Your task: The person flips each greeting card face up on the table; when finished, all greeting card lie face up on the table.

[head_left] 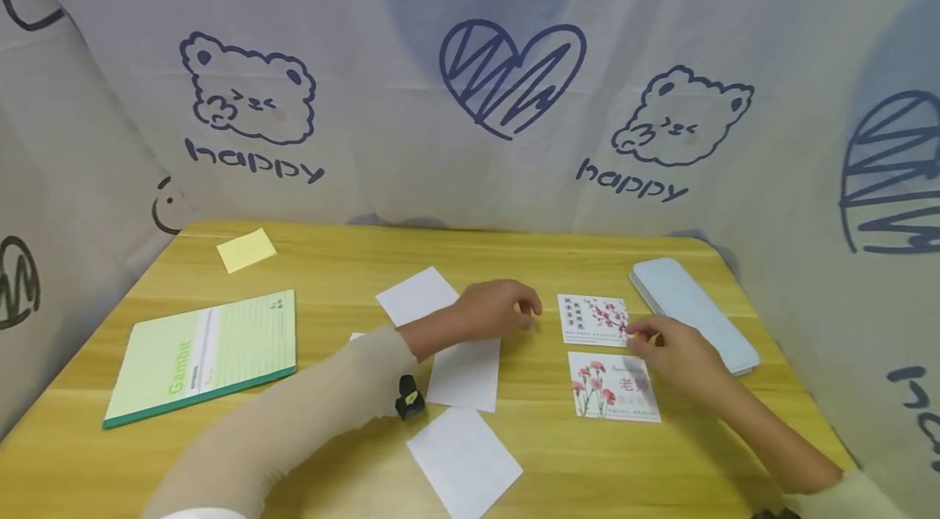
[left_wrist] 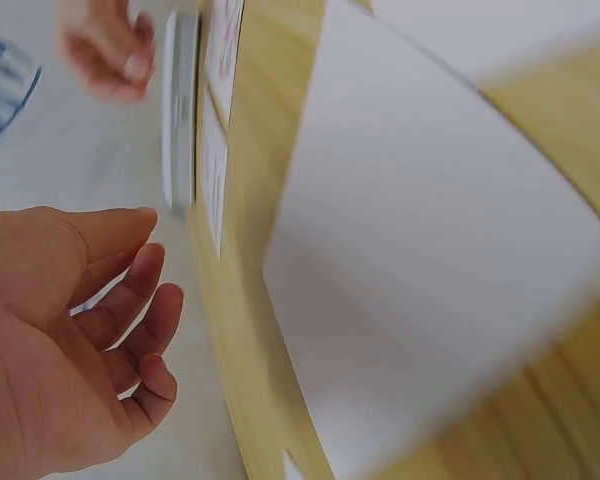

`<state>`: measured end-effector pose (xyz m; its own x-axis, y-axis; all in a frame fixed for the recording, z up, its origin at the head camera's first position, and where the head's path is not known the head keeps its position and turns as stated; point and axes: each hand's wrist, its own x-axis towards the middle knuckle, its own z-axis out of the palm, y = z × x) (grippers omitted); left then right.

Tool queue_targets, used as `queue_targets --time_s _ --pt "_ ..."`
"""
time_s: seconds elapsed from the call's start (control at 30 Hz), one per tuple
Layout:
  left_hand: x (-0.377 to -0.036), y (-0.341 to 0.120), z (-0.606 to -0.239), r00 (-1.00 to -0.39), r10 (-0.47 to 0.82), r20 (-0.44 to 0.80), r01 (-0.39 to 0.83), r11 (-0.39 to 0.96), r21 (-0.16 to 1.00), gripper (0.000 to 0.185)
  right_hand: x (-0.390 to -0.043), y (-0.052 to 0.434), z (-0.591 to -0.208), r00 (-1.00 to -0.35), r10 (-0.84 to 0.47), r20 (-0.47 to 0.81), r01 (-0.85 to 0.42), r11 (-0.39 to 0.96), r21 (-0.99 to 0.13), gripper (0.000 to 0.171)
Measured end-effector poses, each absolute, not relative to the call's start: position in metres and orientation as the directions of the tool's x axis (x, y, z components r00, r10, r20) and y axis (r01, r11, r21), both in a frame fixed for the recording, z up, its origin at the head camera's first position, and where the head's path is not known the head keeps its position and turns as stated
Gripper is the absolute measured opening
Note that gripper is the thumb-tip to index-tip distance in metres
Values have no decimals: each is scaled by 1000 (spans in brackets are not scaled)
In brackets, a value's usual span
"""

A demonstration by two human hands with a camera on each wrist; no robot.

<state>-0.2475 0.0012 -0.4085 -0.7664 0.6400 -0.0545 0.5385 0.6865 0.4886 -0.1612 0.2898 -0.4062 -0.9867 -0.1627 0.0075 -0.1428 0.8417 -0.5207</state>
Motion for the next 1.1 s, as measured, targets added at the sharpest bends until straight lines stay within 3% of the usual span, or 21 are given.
queue_targets --time_s 0.17,0.57,0.87,1.1 --pt "-256 -37 -410 -790 609 -78 481 693 537 18 -164 255 -412 -972 -234 -5 -194 818 -542 19" --pt "-252 -90 -417 -800 574 -174 433 753 495 20 -187 168 -430 -943 -327 -65 -231 782 -579 41" --pt "-246 -106 -429 -799 575 -176 428 749 505 29 -198 143 -441 -947 -308 -95 -221 835 -504 52" --pt "-244 -109 -430 -805 569 -167 420 745 517 27 -199 135 -438 -950 -285 -126 -194 858 -476 44"
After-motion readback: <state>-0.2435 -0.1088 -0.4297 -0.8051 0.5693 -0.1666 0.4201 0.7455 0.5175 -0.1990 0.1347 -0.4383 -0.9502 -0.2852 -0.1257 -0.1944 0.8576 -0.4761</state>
